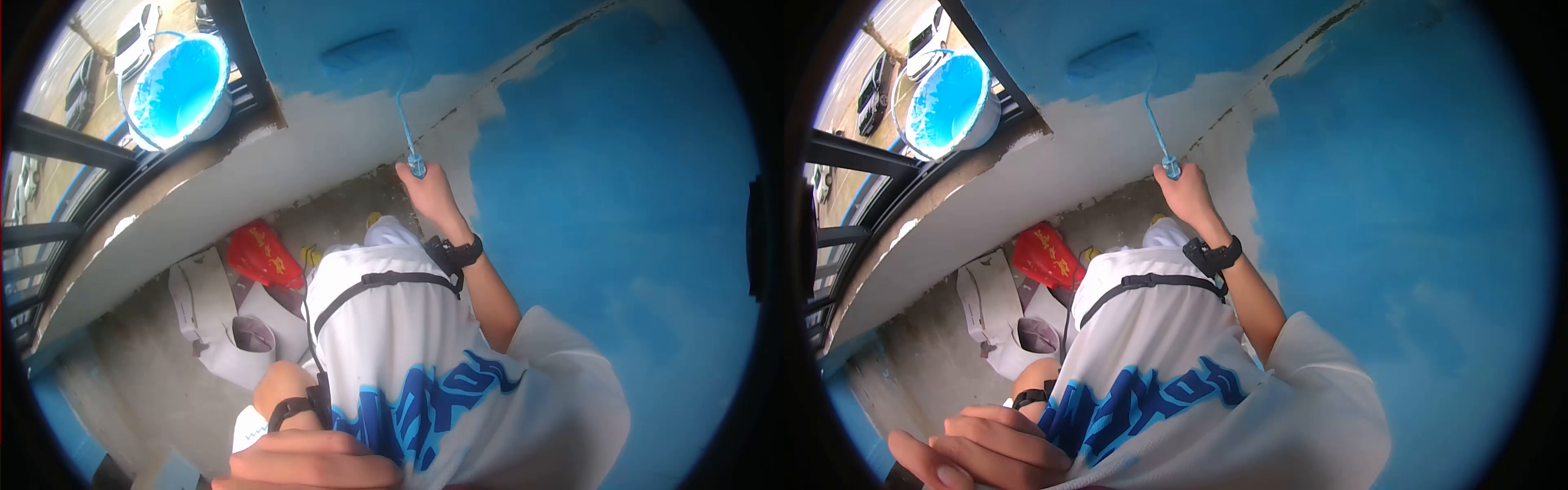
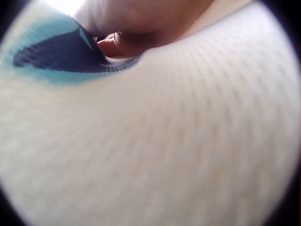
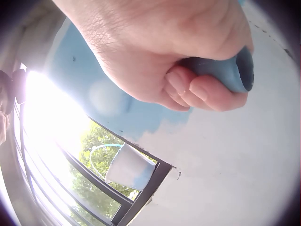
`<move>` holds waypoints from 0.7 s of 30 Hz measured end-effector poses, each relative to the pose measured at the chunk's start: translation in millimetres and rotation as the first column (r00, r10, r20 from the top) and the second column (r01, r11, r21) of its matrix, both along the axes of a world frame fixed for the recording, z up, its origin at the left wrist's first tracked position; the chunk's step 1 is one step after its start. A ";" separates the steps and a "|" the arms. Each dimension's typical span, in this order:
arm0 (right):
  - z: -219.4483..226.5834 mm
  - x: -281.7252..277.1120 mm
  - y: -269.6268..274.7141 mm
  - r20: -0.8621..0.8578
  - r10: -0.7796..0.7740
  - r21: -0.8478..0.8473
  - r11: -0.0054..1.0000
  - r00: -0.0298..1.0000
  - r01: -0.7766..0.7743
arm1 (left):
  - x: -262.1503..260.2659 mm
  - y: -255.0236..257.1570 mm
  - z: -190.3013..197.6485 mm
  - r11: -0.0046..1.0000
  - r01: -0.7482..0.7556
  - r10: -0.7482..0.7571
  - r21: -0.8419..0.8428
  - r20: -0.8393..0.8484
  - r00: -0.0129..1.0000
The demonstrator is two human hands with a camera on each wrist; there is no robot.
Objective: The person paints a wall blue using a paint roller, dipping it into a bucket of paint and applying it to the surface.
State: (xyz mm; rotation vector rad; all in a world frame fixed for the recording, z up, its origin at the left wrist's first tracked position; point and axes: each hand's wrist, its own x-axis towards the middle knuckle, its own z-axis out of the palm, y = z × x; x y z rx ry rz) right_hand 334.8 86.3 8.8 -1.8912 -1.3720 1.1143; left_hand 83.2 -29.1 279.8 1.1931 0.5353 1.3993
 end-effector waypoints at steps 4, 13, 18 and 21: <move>-9.3 -0.5 0.3 -0.035 -0.050 -0.059 0.997 0.998 0.048 | -3.6 28.9 -6.9 0.901 0.427 -0.431 0.083 0.042 0.901; -8.5 -19.9 4.2 -0.241 -0.137 -0.163 0.982 0.961 0.099 | 14.8 37.1 -25.9 0.827 0.562 -0.549 0.035 0.272 0.790; -4.3 -13.8 0.1 -0.273 -0.132 -0.102 0.989 0.953 0.108 | 19.8 41.1 -34.4 0.736 0.673 -0.640 0.077 0.405 0.653; -4.3 -13.8 1.8 -0.227 -0.152 -0.120 0.985 0.962 0.128 | 33.7 45.9 -39.2 0.855 0.466 -0.504 0.225 0.570 0.649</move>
